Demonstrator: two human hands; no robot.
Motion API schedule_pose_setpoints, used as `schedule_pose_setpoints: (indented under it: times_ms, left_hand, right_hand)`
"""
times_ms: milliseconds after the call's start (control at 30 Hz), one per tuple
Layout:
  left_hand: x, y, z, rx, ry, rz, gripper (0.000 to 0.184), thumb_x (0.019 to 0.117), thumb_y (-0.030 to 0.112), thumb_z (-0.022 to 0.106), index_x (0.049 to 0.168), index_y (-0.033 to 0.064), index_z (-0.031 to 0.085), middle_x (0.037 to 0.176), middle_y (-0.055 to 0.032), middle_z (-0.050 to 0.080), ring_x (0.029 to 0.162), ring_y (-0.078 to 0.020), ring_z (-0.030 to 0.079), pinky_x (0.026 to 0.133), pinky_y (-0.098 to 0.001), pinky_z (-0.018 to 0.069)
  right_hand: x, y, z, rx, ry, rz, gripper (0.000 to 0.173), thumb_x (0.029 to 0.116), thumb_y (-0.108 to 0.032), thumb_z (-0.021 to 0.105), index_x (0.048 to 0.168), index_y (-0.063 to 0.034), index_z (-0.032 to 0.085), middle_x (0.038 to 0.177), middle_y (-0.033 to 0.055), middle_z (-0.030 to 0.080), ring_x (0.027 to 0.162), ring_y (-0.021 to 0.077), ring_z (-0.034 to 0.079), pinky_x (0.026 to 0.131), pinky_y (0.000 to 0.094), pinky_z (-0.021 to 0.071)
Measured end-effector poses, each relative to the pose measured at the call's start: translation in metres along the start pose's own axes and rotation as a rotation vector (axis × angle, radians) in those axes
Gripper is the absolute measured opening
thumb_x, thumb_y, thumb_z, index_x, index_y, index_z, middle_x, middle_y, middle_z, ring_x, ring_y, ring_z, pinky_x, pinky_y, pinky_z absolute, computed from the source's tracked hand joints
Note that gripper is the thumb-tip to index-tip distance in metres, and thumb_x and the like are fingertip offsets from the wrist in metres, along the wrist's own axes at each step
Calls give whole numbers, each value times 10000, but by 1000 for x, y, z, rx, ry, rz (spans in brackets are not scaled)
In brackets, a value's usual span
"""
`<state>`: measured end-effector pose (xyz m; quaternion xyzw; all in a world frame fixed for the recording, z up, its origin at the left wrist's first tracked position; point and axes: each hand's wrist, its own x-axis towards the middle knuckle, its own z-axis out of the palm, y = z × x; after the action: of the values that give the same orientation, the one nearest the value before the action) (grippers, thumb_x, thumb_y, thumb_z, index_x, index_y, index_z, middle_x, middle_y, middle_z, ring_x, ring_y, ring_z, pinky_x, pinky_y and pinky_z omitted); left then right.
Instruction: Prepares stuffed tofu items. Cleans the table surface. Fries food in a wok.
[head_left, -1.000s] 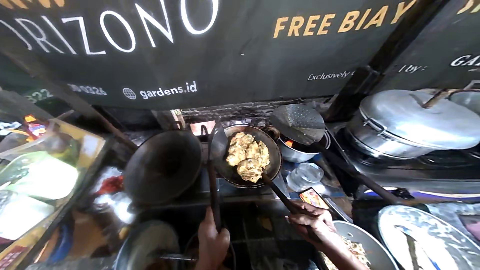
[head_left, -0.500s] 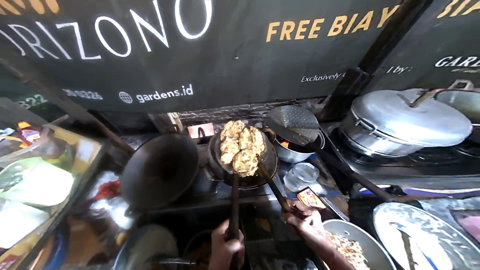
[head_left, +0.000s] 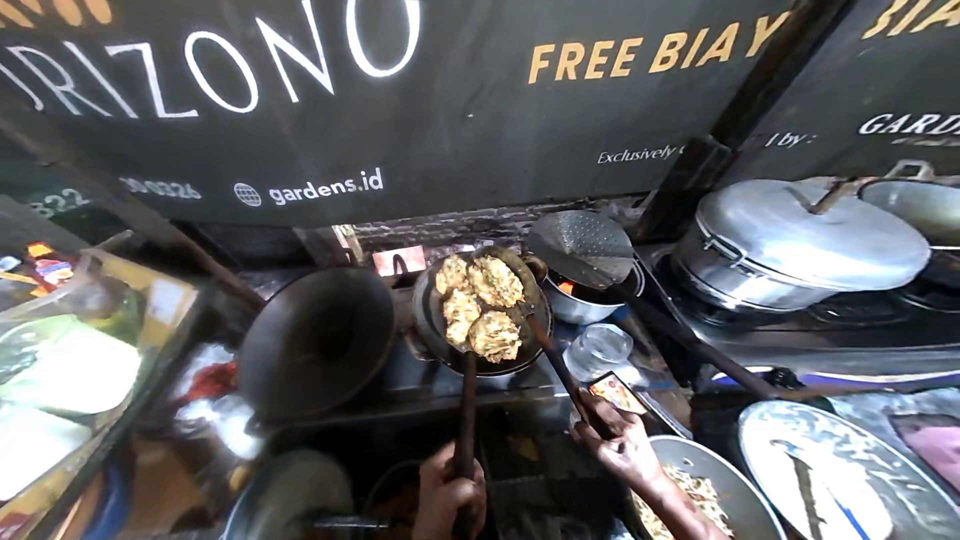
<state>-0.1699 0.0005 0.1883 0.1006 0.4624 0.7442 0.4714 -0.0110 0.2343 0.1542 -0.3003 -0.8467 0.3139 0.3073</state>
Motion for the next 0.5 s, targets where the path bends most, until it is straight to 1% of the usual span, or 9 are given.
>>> schedule_pose_setpoints:
  times_ms: [33,133,200,267,367,433,500]
  left_hand:
    - [0,0,1,-8,-9,-6,193,723,26,658,916,33,668,647,-54,619,430,-92,542,376,-224,444]
    - [1,1,4,-44,-56,-19,203,732,16,647,933,30,676,666,-56,630,437,-89,542,379,-219,439]
    - [2,2,8,-72,-71,-24,215,723,0,642,933,26,682,673,-57,634,437,-83,538,375,-214,432]
    - [2,1,11,-75,-79,-14,225,725,-9,648,944,26,687,685,-57,645,445,-82,544,377,-213,434]
    - [4,0,13,-116,-89,-21,279,721,-12,658,999,4,678,699,-65,651,456,-91,559,380,-217,442]
    - [5,0,16,-69,-40,-20,273,718,-29,626,985,-2,670,686,-61,645,449,-87,555,378,-216,443]
    - [5,0,18,40,49,-16,238,715,-28,594,941,8,658,660,-47,631,436,-80,545,376,-216,444]
  right_hand:
    - [-1,1,0,-29,9,-19,483,779,-119,610,1178,140,692,1041,294,730,895,388,731,805,509,573]
    - [-3,7,2,-159,65,-149,455,784,-108,585,1144,141,708,1002,296,736,790,414,739,677,538,582]
    - [-2,11,4,-243,112,-246,458,766,-116,573,1128,118,726,953,277,734,658,381,712,546,510,552]
    - [-2,14,4,-303,143,-317,444,763,-114,573,1120,91,740,930,261,731,567,346,679,467,478,521]
    - [-3,20,3,-317,159,-389,402,789,-126,565,1092,48,763,893,223,732,540,298,659,443,428,505]
    - [-4,21,3,-298,161,-411,385,802,-128,560,1080,36,769,859,212,722,535,281,647,435,401,492]
    - [-7,20,4,-277,150,-388,388,790,-121,566,1075,44,770,874,221,732,557,290,667,458,408,511]
